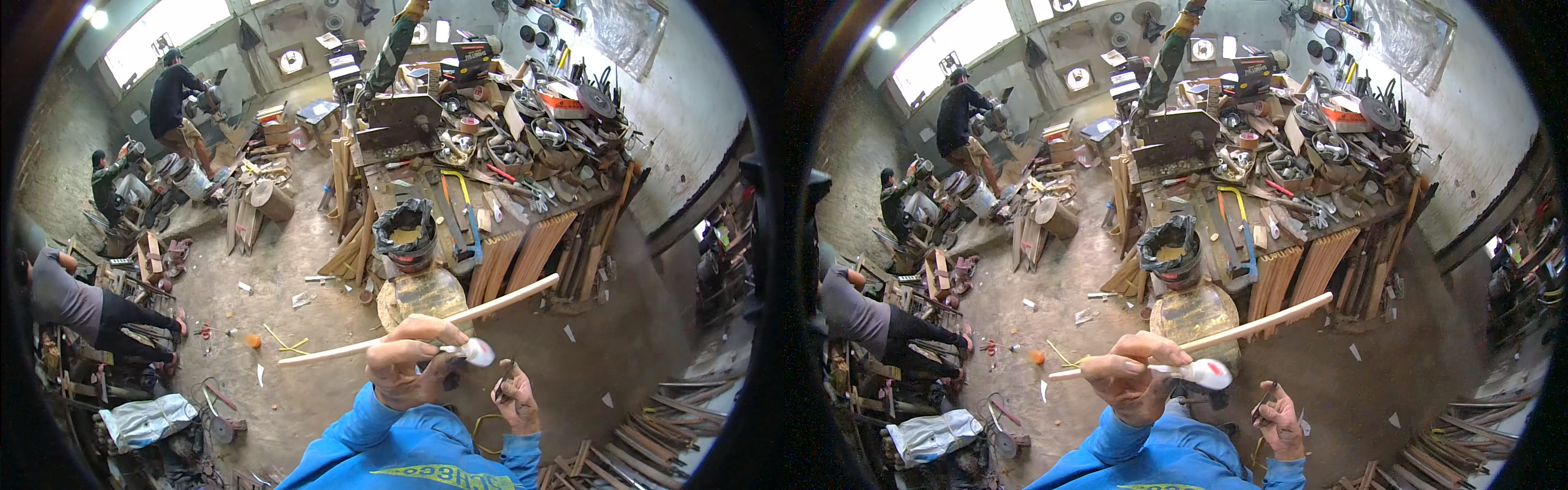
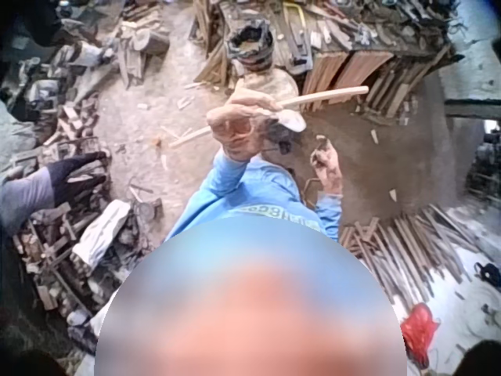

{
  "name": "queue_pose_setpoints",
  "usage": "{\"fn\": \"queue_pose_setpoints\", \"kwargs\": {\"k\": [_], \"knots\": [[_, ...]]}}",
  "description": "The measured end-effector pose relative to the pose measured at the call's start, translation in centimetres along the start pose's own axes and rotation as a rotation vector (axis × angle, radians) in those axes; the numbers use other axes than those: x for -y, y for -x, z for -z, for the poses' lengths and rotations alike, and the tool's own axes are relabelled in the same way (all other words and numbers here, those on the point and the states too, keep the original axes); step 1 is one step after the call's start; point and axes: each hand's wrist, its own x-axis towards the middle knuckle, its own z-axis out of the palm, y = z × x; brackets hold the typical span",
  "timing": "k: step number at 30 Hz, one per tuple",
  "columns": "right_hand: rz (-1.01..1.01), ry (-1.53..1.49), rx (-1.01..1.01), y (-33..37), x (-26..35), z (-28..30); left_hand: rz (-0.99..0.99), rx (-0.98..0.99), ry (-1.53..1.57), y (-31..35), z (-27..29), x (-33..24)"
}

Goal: The person applies glue from a white tube to a long wooden dowel resting on a workbench. They then use a small piece of cloth to wipe the dowel and the workbench surface.

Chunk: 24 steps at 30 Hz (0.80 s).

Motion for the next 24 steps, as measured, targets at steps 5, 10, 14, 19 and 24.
{"fn": "queue_pose_setpoints", "kwargs": {"k": [5, 10, 14, 19, 24], "knots": [[0.041, 0.17, -0.029, -3.6, 1.8, -6.0, 0.112, 0.025, -0.11, -1.0, 3.4, 1.5], [0.344, 0.424, -0.208, -9.1, 2.5, -10.6, 0.121, -0.095, -0.115, -0.1, 7.8, 4.2], [0.584, 1.119, -0.153, -14.8, 2.6, -12.2, 0.249, -0.187, -0.196, 0.8, 10.9, 4.7], [0.879, 1.673, 0.465, -22.7, 2.5, -11.4, 0.428, -0.166, -0.384, 0.9, 12.7, 4.5], [0.991, 2.097, 0.951, -27.8, 0.3, -9.8, 0.443, -0.383, -0.457, 1.6, 11.6, 4.0]]}}
